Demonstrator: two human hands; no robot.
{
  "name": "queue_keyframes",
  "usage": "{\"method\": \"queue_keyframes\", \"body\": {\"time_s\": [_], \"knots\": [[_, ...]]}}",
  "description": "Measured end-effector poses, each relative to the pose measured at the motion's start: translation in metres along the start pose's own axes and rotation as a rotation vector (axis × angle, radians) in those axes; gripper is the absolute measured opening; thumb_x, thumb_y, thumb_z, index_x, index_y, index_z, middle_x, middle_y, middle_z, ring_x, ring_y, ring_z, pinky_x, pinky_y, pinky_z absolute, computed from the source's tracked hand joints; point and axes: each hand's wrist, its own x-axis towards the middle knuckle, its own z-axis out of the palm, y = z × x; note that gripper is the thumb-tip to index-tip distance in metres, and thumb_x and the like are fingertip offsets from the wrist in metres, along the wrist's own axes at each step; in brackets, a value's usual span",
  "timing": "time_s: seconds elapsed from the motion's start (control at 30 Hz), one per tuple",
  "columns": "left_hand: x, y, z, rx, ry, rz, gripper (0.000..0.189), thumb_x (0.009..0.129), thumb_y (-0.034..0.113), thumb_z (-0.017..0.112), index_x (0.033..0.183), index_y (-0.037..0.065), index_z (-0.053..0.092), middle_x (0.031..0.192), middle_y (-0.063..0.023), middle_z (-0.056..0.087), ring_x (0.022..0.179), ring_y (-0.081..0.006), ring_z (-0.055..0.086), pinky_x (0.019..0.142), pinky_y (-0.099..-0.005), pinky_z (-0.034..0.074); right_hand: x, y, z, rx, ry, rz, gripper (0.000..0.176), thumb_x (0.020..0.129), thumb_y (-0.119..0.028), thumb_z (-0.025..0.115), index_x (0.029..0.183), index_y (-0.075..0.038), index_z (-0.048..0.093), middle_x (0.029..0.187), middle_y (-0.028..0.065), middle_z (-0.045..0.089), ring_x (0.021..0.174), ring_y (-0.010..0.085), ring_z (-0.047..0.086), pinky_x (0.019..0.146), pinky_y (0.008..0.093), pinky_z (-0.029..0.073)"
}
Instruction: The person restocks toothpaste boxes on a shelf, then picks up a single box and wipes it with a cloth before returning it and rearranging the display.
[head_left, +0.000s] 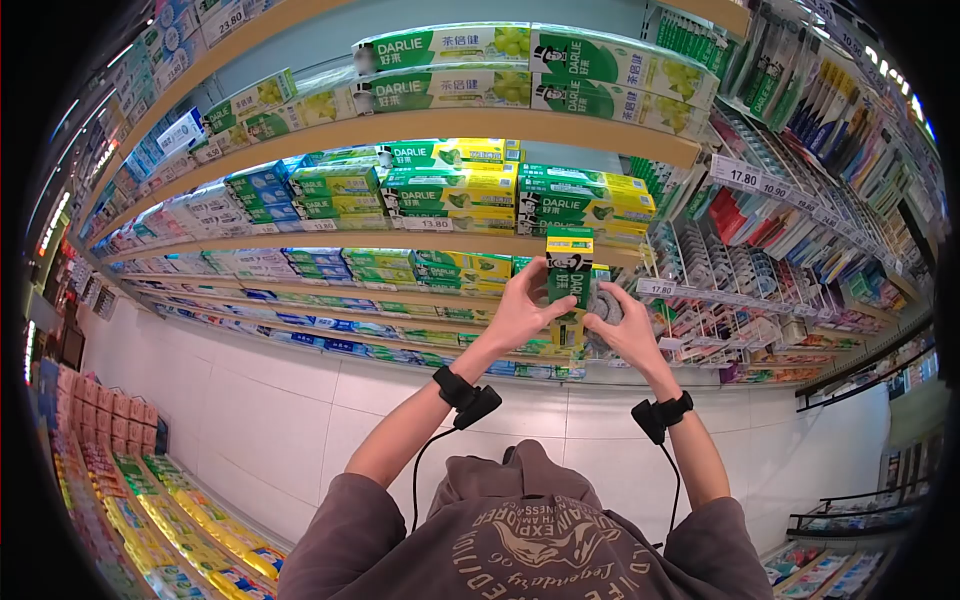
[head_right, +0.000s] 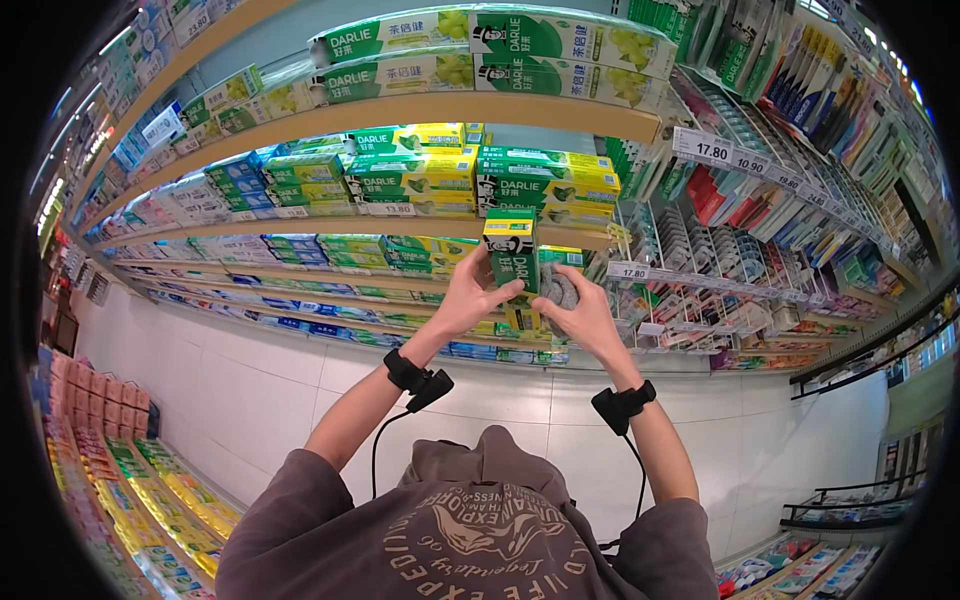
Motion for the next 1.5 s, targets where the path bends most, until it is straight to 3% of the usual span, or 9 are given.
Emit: {"method": "queue_keyframes", "body": {"time_s": [0.27,0.33,0.5,0.6,0.67,0.77,0.9,1.23,1.5], "knots": [[0.006,0.004,-0.001,-0.064,-0.008,-0.102,0.054,0.090,0.022,0.078,0.132,-0.003,0.053,0.119,-0.0137,0.066,0.109,-0.0178,0.064,0.094,-0.0348,0.052,0.010,-0.007,0.008,0.060,-0.080,0.023,0.069,0.077,-0.043,0.086,0.120,0.005,0.064,0.108,0.0172,0.073,0.100,0.0248,0.069,0.095,0.0376,0.050],[0.007,0.001,-0.002,-0.017,0.006,-0.074,0.055,0.091,0.023,0.076,0.134,-0.003,0.052,0.118,-0.0133,0.067,0.109,-0.0189,0.064,0.095,-0.0355,0.051,0.011,0.007,0.013,0.076,-0.049,-0.009,0.050,0.082,-0.034,0.083,0.115,0.000,0.065,0.104,0.0069,0.071,0.096,0.0142,0.064,0.092,0.0321,0.048],[0.002,-0.003,-0.008,0.115,0.132,0.005,0.051,0.097,0.020,0.068,0.140,-0.002,0.050,0.122,-0.0149,0.066,0.111,-0.0247,0.064,0.098,-0.0383,0.049,0.015,0.010,0.015,0.291,-0.135,0.150,0.043,0.085,-0.031,0.080,0.112,0.000,0.068,0.103,0.0049,0.071,0.096,0.0106,0.063,0.091,0.0282,0.047],[-0.008,-0.004,-0.013,0.367,0.190,0.142,0.048,0.097,0.012,0.063,0.142,0.001,0.050,0.134,-0.0170,0.059,0.119,-0.0312,0.060,0.102,-0.0418,0.046,0.014,-0.003,0.007,0.409,-0.197,0.264,0.041,0.087,-0.030,0.078,0.112,0.001,0.069,0.101,0.0060,0.071,0.096,0.0104,0.063,0.091,0.0268,0.047],[-0.014,-0.007,-0.016,0.811,0.152,0.533,0.053,0.090,0.007,0.065,0.142,0.004,0.052,0.143,-0.0170,0.051,0.127,-0.0336,0.054,0.105,-0.0445,0.045,0.014,-0.003,0.006,0.457,-0.231,0.316,0.041,0.087,-0.030,0.078,0.112,0.002,0.069,0.100,0.0072,0.071,0.096,0.0110,0.064,0.091,0.0265,0.048],[-0.021,-0.009,-0.021,1.038,-0.065,0.820,0.061,0.080,-0.004,0.066,0.139,0.006,0.055,0.143,-0.0164,0.051,0.130,-0.0337,0.053,0.107,-0.0439,0.045,0.011,0.001,0.005,0.530,-0.275,0.416,0.048,0.087,-0.032,0.077,0.117,0.004,0.067,0.108,0.0110,0.071,0.100,0.0127,0.064,0.092,0.0275,0.049],[-0.021,-0.017,-0.014,1.137,-0.173,0.928,0.059,0.080,0.004,0.070,0.138,0.005,0.057,0.143,-0.0123,0.056,0.135,-0.0283,0.053,0.114,-0.0456,0.043,0.004,-0.006,0.006,0.508,-0.234,0.504,0.055,0.086,-0.039,0.078,0.118,0.005,0.066,0.110,0.0109,0.069,0.104,0.0134,0.062,0.097,0.0290,0.045],[-0.020,-0.024,-0.018,0.991,-0.190,0.849,0.052,0.078,-0.005,0.065,0.129,0.000,0.060,0.135,-0.0141,0.062,0.129,-0.0327,0.057,0.113,-0.0499,0.046,-0.001,0.008,0.013,0.475,-0.299,0.385,0.053,0.104,-0.044,0.055,0.120,0.005,0.066,0.115,0.0090,0.068,0.110,0.0137,0.058,0.101,0.0287,0.043],[-0.022,-0.027,-0.016,0.773,-0.094,0.654,0.058,0.065,-0.012,0.064,0.122,0.001,0.057,0.122,-0.0162,0.065,0.118,-0.0374,0.060,0.104,-0.0488,0.048,0.000,0.019,0.008,0.448,-0.221,0.339,0.028,0.101,-0.027,0.061,0.108,0.000,0.064,0.103,0.0017,0.066,0.095,0.0084,0.055,0.089,0.0259,0.044]]}}
